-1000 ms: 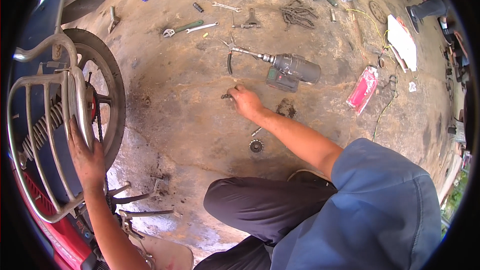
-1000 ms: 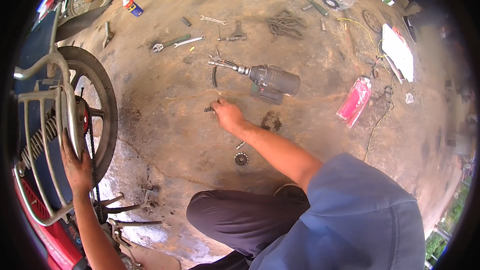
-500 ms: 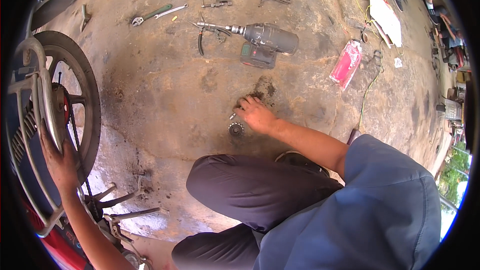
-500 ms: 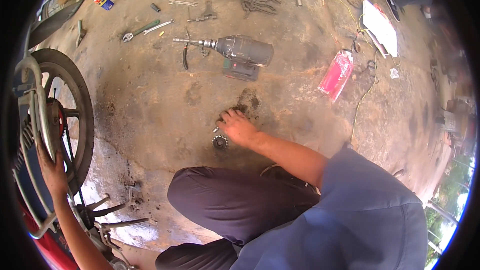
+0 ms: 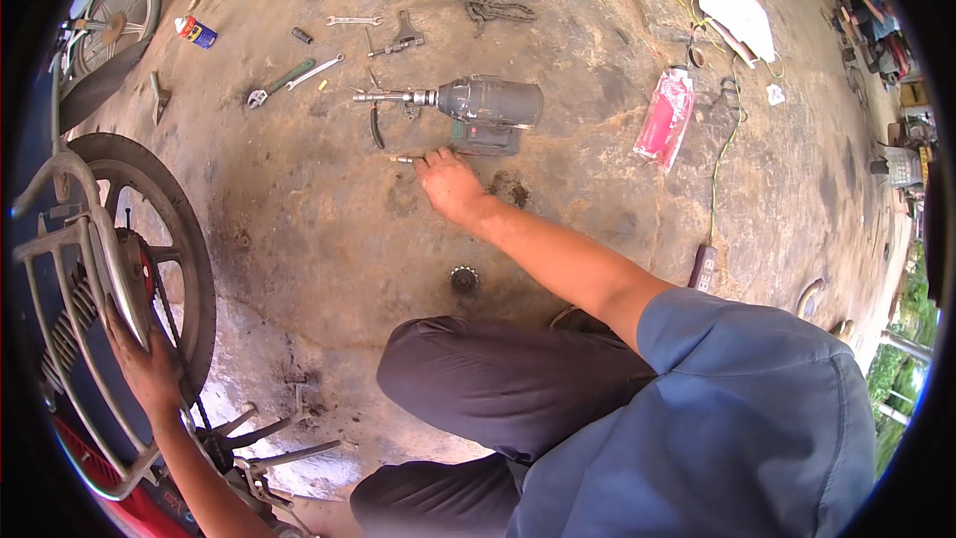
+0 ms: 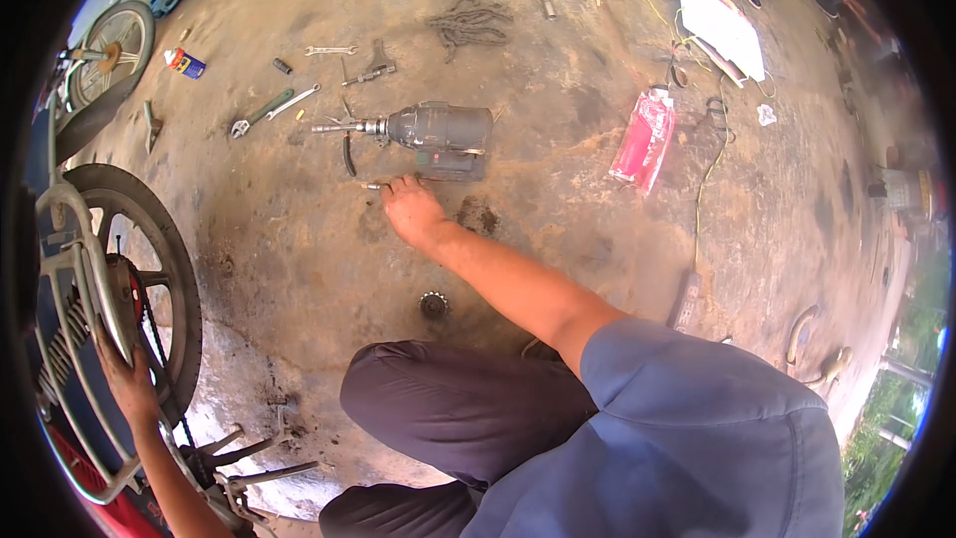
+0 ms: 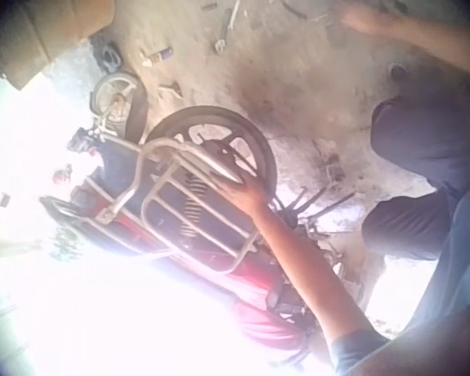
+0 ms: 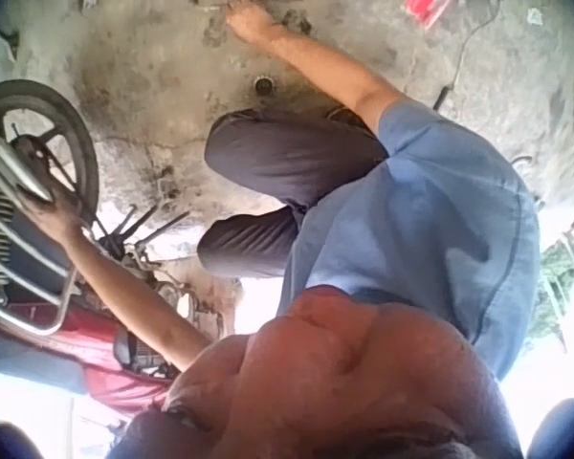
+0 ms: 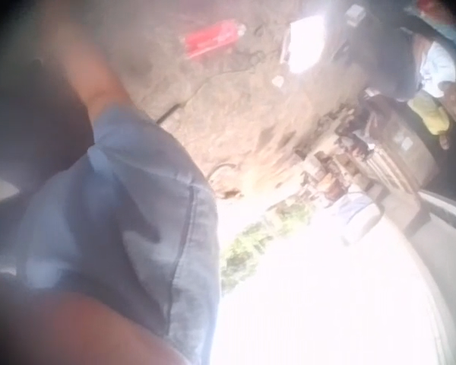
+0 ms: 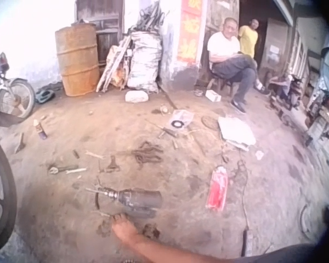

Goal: The person disassembles parts from a motorcycle using an electric impact wrench and by hand, opens a package of replacement parts, and loosens bolts on the rear wheel using a wrench and the impact wrench.

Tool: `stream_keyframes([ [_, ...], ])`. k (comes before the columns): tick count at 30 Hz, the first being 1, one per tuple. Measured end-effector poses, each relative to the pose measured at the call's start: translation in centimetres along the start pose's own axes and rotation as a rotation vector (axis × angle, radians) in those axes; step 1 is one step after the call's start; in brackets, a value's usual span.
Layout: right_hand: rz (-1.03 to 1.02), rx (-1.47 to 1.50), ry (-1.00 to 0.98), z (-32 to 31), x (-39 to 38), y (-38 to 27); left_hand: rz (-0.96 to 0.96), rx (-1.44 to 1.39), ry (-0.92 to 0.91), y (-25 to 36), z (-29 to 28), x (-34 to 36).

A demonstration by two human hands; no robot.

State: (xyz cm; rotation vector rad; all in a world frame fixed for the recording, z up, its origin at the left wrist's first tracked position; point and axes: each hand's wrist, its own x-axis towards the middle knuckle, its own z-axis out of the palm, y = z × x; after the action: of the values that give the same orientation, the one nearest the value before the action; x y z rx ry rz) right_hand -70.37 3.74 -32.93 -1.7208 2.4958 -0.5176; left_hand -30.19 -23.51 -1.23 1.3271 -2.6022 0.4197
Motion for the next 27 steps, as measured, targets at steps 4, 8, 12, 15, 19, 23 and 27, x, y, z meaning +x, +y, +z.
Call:
stream_keyframes([
  [4, -0.011, 0.178, -0.077, -2.2, -5.5, 1.4, 0.001, -0.042, 0.018, 0.9, -0.1, 0.1],
  [8, -0.029, 0.247, -0.27, -3.9, -14.9, 3.4, 0.03, -0.052, 0.053, 0.6, -0.4, -0.2],
  [12, 0.091, 0.269, -0.322, -4.0, -22.0, 8.5, 0.111, -0.038, 0.077, -0.8, 0.0, -0.4],
  [15, 0.189, 0.246, -0.373, -5.7, -24.8, 11.7, 0.109, 0.002, 0.113, 1.8, -1.0, 0.0],
  [19, 0.466, 0.184, -0.177, -9.8, -25.5, 15.8, 0.008, -0.053, -0.121, 7.5, -6.0, 0.5],
  [23, 0.92, -0.128, 0.095, -14.7, -23.0, 22.5, 0.132, -0.034, -0.041, 5.3, -5.0, 0.2],
  [27, 1.053, -0.321, 0.313, -14.9, -22.0, 28.7, 0.107, 0.002, -0.076, 3.8, -4.6, 0.3],
])
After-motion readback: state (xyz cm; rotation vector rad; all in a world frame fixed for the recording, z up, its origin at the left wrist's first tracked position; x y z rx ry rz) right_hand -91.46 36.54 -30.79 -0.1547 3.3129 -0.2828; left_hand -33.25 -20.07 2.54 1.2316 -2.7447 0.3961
